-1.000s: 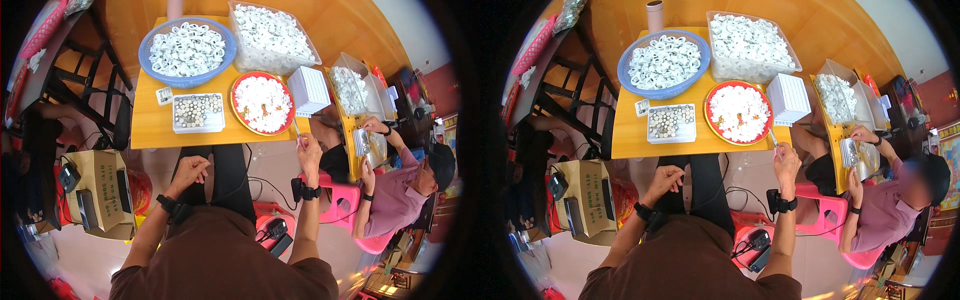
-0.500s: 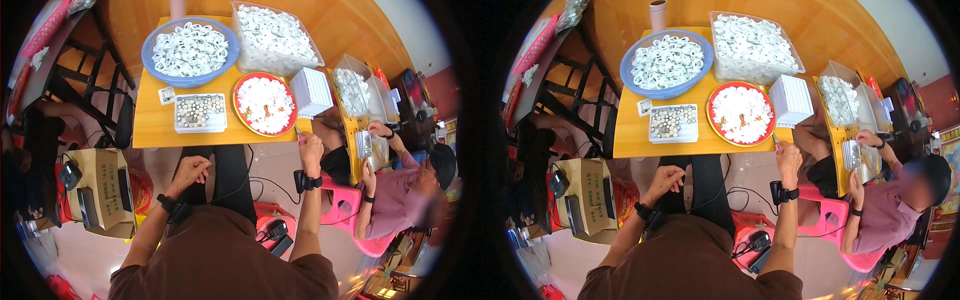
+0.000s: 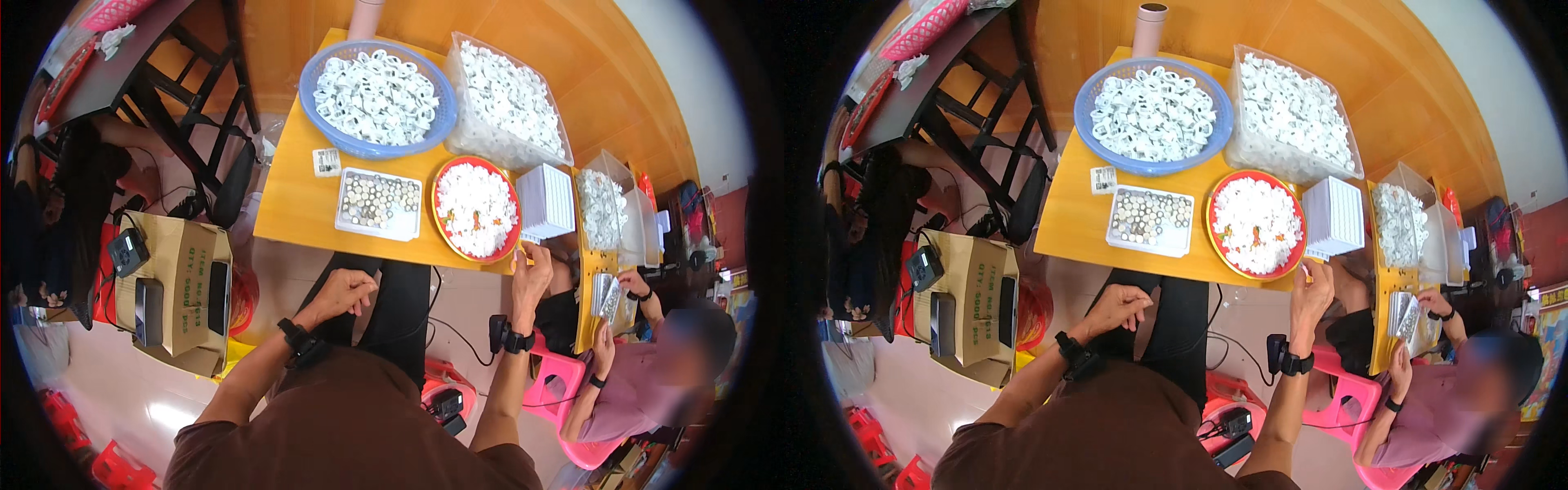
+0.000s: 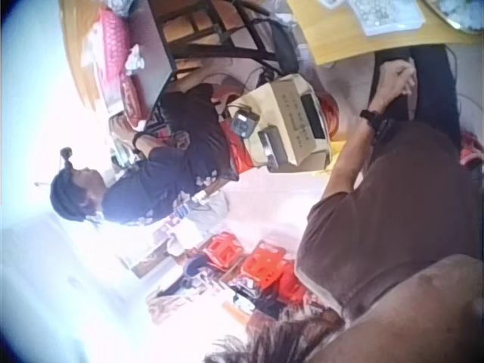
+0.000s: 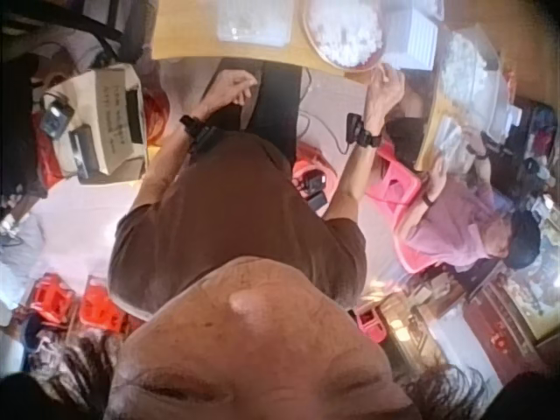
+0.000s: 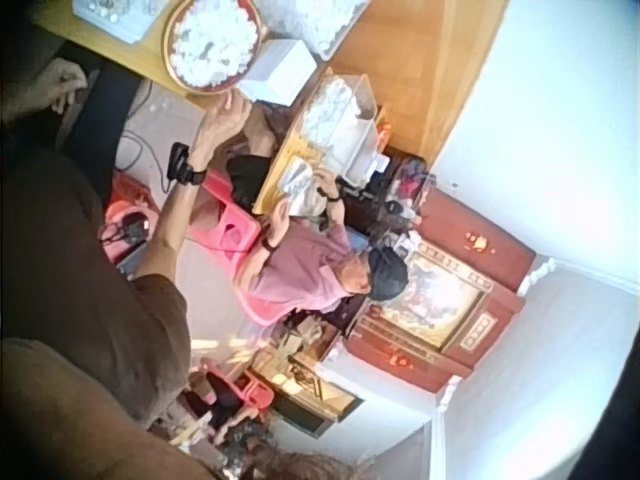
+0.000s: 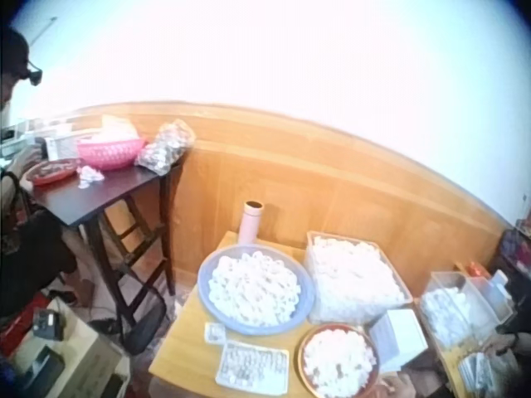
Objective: Manually assembling small white plastic rings with small black internal components and using scissors to trim or adjust parts.
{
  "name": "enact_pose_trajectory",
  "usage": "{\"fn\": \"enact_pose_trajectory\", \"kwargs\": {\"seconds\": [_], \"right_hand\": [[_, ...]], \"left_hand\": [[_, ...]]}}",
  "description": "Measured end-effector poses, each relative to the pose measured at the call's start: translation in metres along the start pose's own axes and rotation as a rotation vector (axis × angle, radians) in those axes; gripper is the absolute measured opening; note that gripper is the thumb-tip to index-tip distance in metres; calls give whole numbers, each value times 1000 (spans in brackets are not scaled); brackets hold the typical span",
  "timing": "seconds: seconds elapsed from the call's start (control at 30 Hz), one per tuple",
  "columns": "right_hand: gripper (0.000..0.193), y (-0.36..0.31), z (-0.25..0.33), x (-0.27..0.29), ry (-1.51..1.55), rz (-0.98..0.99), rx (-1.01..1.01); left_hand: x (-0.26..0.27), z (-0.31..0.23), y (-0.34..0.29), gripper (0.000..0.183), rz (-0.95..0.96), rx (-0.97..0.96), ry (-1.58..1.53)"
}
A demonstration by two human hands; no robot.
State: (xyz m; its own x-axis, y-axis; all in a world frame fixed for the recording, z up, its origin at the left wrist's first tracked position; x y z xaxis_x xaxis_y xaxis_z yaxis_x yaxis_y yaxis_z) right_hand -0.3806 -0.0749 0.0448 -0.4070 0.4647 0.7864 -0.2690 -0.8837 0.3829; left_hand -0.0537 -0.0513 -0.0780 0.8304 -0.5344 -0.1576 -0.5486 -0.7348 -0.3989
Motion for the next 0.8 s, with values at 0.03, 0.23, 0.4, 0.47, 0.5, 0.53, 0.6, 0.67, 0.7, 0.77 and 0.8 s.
{"fn": "enact_pose_trajectory", "kwargs": {"seconds": [0.03,0.23,0.4,0.47,0.5,0.53,0.6,0.67,0.7,0.77,0.8], "right_hand": [[14,9,16,-2,127,37,-18],[14,74,152,-57,227,341,364],[20,111,232,-143,187,538,675],[21,123,241,-175,125,584,707],[22,127,244,-191,68,634,740],[22,131,242,-201,64,635,740],[25,135,244,-213,64,638,745],[25,138,246,-218,44,683,655],[26,139,246,-219,21,715,560],[26,142,240,-219,91,709,529],[27,146,235,-219,164,699,496]], "left_hand": [[0,0,1,18,10,8,-15],[2,4,3,18,28,-21,-48],[4,6,3,18,31,-26,-58],[4,0,2,17,29,-33,-74],[5,0,1,17,30,-29,-80],[5,0,1,17,36,-28,-84],[6,1,1,17,39,-31,-88],[7,2,0,17,35,-32,-96],[8,2,0,17,34,-35,-82],[9,1,0,17,34,-39,-68],[9,-1,0,17,41,-52,-66]]}}
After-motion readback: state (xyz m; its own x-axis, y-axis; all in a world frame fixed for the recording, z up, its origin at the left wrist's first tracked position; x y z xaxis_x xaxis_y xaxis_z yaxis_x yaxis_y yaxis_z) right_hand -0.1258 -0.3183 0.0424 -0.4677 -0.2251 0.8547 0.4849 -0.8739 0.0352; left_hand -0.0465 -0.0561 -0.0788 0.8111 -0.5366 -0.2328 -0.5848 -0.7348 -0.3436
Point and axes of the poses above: each hand's wrist, its own y-axis towards the middle knuckle, its own x-axis out of the back of the hand, z = x × y, the point moved 4 cm from there along y, towards the middle knuckle, and after that the axes turned 5 degrees about z, right-handed, at the moved point
